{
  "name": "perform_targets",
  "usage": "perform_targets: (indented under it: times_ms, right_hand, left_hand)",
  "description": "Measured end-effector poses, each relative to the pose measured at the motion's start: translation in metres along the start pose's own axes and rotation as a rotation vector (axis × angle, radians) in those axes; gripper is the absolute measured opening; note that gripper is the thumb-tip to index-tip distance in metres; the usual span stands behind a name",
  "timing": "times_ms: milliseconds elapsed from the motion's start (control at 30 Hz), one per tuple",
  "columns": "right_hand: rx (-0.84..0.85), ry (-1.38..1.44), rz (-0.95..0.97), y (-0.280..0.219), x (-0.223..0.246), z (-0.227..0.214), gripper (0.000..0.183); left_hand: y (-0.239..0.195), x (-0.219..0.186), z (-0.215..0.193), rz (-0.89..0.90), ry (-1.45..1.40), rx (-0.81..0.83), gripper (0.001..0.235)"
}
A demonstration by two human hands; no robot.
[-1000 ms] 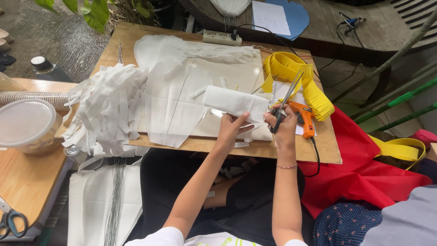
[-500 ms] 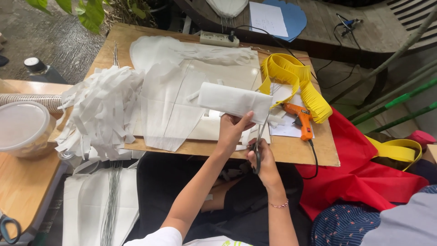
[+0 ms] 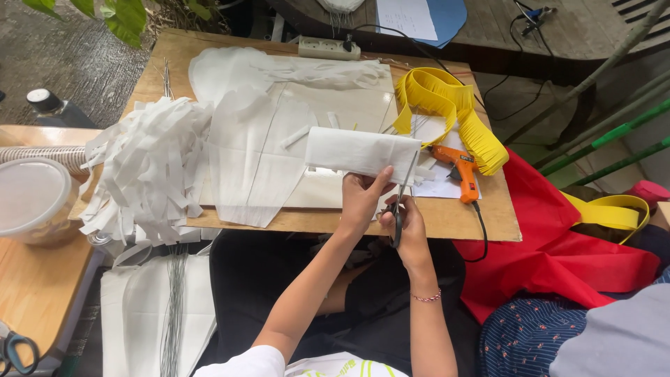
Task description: Cutting a piece of white fabric into thin strips using scissors on a workbench.
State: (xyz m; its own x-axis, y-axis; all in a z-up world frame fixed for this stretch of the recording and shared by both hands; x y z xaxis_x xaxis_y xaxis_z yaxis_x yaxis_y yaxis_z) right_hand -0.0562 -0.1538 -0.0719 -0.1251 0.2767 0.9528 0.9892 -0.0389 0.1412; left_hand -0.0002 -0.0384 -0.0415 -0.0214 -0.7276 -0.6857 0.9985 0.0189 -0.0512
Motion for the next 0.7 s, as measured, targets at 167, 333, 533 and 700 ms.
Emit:
perform_targets:
  times_ms: [167,333,533,700]
  right_hand:
    - [0.0,0.039,-0.021,0.001,-0.001,-0.002,0.069]
    - [-0.002,0.054,-0.019,0.004,-0.012,-0.002,0.066]
    - [0.027,0.036,-0.01,0.008,-0.007,-0.002,0.066]
    - [0.076,0.008,-0.013,0.018,-0.003,-0.004,0.07]
  left_hand:
    - [0.003,0.004,0.0,0.011,-0.01,0.006,0.036]
    - [0.002,-0.002,0.004,0.02,-0.031,0.006,0.034]
    - [0.004,-0.003,0.002,0.032,-0.015,-0.003,0.034]
    - [0.012,0.005,-0.005,0.034,-0.04,-0.026,0.032]
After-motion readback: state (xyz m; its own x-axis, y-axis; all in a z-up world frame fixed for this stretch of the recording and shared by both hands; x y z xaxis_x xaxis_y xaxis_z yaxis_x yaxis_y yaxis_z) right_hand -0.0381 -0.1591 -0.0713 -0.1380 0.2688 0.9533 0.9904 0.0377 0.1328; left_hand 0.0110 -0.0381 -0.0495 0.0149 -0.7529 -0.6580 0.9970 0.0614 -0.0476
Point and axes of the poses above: each hand's wrist, its own y-axis towards the middle knuckle, its own z-axis out of the palm, x = y × z, the point moved 1 cm from there along y, towards the middle knuckle, and after that the axes turned 15 degrees about -y, right-handed, at the moved point
